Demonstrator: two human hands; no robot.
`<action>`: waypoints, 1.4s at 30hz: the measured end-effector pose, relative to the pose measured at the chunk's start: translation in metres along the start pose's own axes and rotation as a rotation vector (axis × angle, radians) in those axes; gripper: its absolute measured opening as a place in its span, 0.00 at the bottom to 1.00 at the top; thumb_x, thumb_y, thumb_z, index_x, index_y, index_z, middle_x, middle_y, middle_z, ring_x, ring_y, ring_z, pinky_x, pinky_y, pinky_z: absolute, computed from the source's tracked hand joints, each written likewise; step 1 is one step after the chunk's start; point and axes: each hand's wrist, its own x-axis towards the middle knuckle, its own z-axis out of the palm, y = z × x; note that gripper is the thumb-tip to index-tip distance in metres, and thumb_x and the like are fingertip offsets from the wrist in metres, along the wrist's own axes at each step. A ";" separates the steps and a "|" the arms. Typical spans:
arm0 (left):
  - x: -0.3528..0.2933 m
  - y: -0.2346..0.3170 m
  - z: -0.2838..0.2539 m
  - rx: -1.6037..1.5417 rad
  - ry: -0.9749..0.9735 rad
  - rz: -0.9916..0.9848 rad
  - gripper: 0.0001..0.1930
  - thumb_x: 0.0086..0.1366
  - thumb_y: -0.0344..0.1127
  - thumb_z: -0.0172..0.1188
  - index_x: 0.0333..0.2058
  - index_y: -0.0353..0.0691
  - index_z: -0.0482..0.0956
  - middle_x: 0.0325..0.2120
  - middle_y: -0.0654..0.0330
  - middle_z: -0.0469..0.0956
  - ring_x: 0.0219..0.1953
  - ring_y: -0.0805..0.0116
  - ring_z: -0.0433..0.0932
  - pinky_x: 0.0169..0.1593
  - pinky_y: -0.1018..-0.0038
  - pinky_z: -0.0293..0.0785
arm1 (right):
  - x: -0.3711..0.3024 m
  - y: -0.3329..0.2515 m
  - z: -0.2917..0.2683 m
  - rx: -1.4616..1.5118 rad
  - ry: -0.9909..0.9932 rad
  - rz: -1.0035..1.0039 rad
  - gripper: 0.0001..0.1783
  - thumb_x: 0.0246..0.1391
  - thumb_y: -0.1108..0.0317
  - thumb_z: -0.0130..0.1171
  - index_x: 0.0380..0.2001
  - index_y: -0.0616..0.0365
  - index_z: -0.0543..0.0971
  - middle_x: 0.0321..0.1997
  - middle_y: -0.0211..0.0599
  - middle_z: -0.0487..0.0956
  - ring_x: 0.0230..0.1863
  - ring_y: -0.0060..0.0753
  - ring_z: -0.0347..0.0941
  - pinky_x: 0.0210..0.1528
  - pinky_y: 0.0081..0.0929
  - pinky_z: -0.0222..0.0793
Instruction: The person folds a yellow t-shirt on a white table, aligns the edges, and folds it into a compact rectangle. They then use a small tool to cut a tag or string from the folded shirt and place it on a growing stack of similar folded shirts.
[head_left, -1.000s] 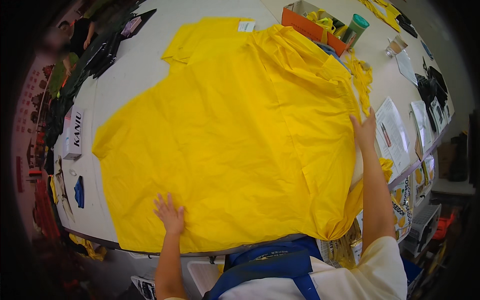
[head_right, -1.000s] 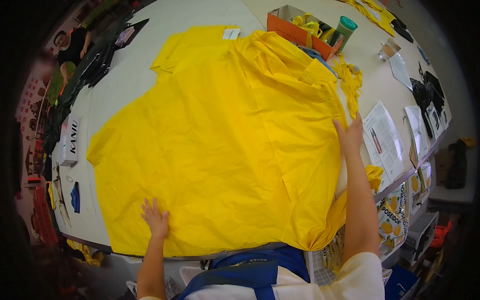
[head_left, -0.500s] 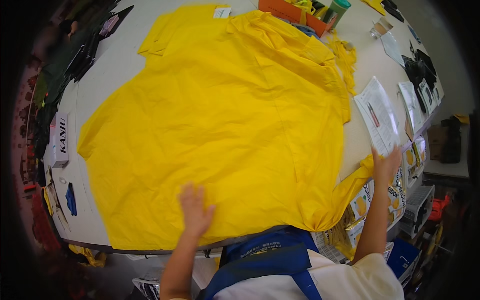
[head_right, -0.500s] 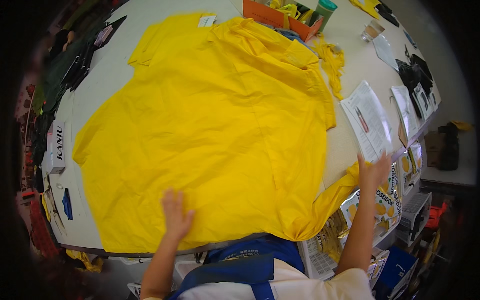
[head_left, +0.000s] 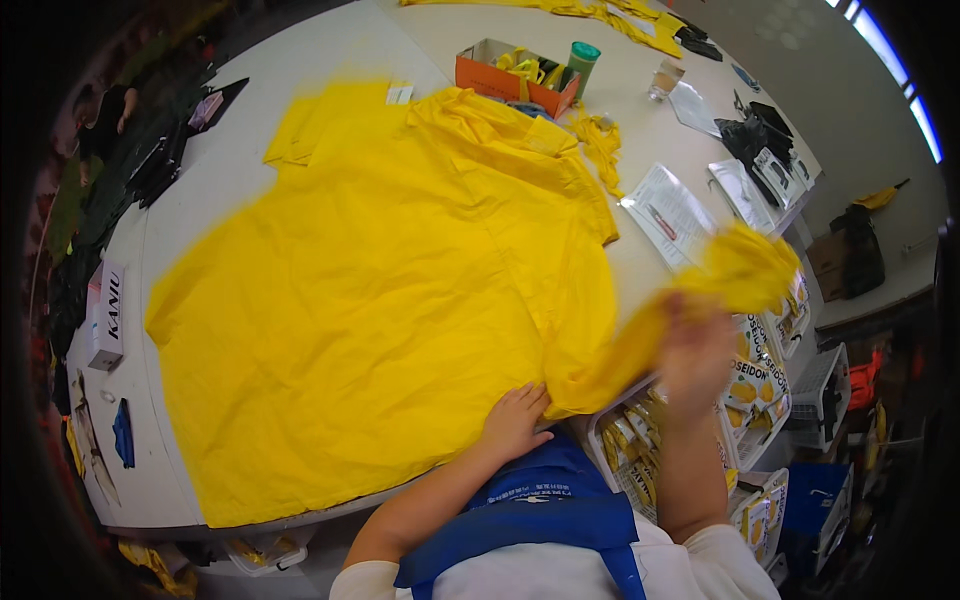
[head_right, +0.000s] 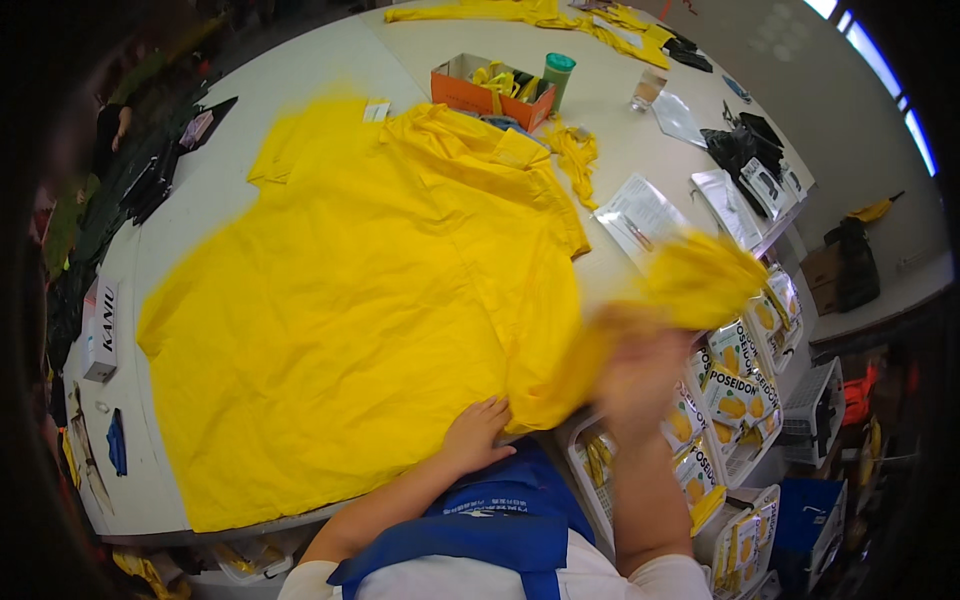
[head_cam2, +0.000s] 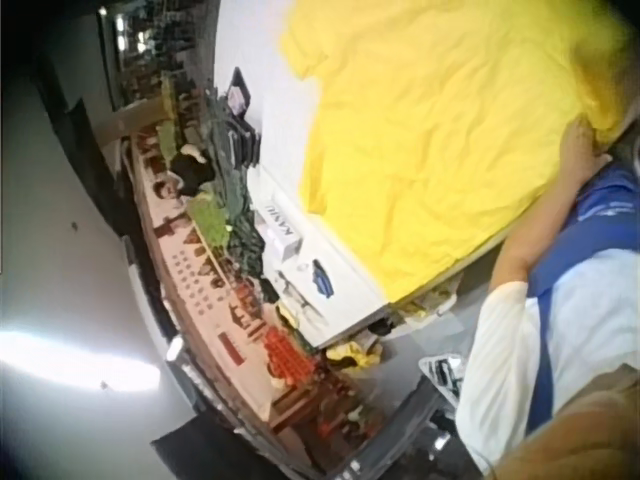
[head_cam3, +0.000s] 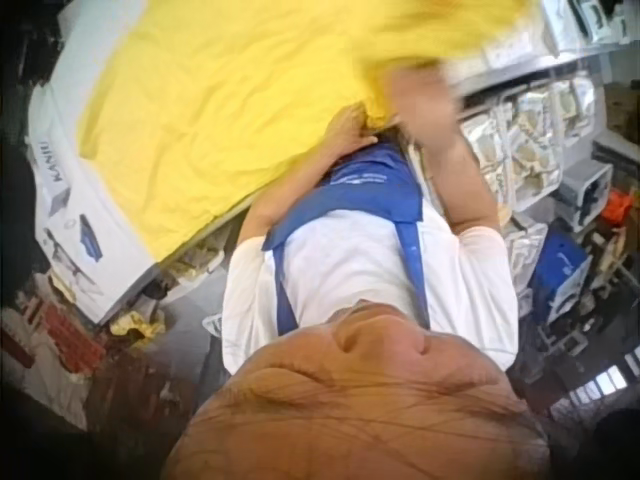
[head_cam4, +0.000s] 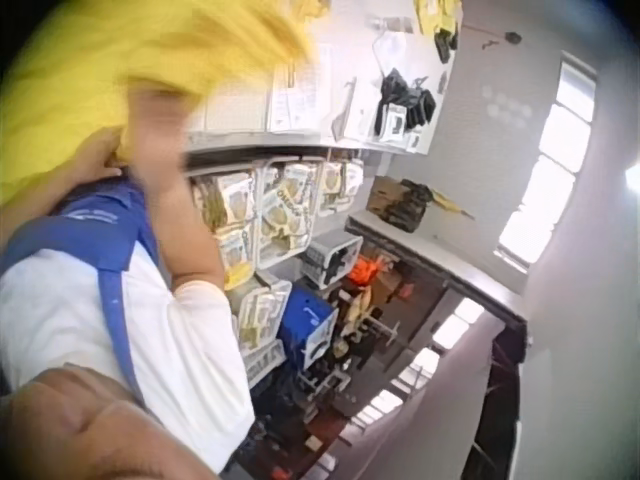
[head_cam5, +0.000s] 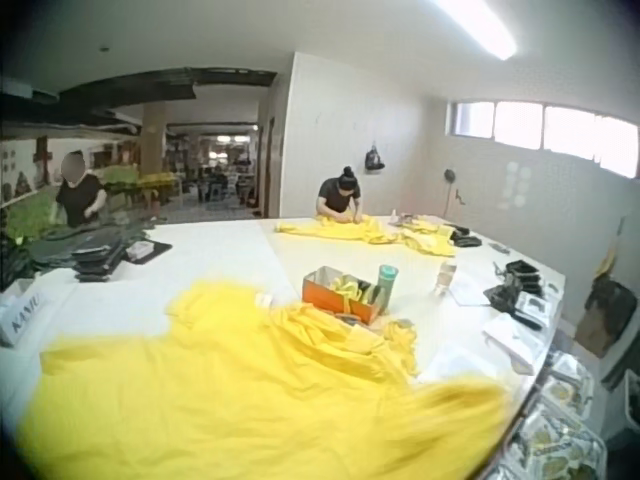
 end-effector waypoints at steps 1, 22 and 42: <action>0.001 -0.002 -0.001 -0.079 -0.002 -0.058 0.31 0.55 0.46 0.62 0.55 0.40 0.69 0.58 0.53 0.65 0.62 0.56 0.60 0.64 0.61 0.55 | -0.022 0.022 0.055 -0.209 -0.319 0.157 0.12 0.58 0.65 0.52 0.43 0.57 0.72 0.43 0.40 0.74 0.45 0.39 0.71 0.51 0.34 0.67; -0.048 0.013 0.029 -1.995 0.994 -0.843 0.18 0.60 0.23 0.52 0.50 0.39 0.69 0.47 0.54 0.75 0.46 0.59 0.77 0.49 0.63 0.74 | 0.196 0.194 -0.061 -2.106 -1.260 -0.094 0.10 0.51 0.65 0.60 0.33 0.59 0.76 0.35 0.49 0.77 0.39 0.47 0.73 0.43 0.43 0.64; -0.209 -0.056 -0.167 -0.907 1.251 -0.611 0.16 0.63 0.24 0.52 0.50 0.37 0.73 0.39 0.62 0.74 0.41 0.76 0.72 0.47 0.80 0.69 | -0.108 0.193 0.157 -0.735 -1.194 0.694 0.17 0.56 0.62 0.57 0.46 0.59 0.74 0.35 0.34 0.78 0.34 0.28 0.73 0.38 0.24 0.69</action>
